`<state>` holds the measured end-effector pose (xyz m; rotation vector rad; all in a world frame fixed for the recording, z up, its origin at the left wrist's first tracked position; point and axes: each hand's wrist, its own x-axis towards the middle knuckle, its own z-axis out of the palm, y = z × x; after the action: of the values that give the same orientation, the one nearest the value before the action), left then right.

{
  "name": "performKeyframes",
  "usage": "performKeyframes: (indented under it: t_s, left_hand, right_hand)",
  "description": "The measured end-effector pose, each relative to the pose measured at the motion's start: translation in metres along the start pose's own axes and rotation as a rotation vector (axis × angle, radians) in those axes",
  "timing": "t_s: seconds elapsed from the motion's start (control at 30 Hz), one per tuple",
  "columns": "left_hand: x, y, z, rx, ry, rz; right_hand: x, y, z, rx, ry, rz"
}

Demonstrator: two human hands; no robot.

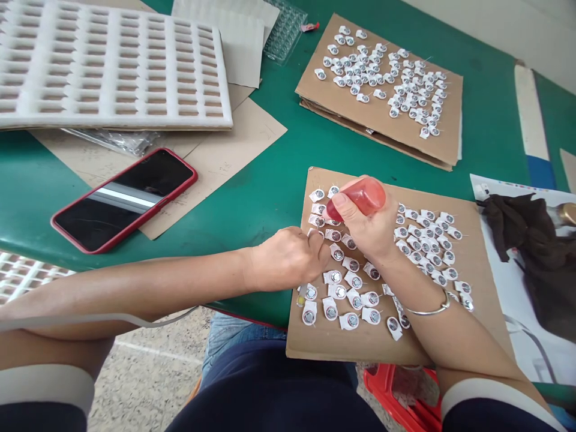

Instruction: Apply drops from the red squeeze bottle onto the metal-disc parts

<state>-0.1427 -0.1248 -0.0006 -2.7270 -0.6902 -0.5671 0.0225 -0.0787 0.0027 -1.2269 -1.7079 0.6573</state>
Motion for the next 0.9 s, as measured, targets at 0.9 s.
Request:
performKeyframes:
  t_s: [0.9]
  left_hand:
    - [-0.0016,-0.0063,-0.0017,-0.076,-0.065,-0.009]
  right_hand:
    - [0.0045,0.006,-0.0034,-0.051,0.017,-0.008]
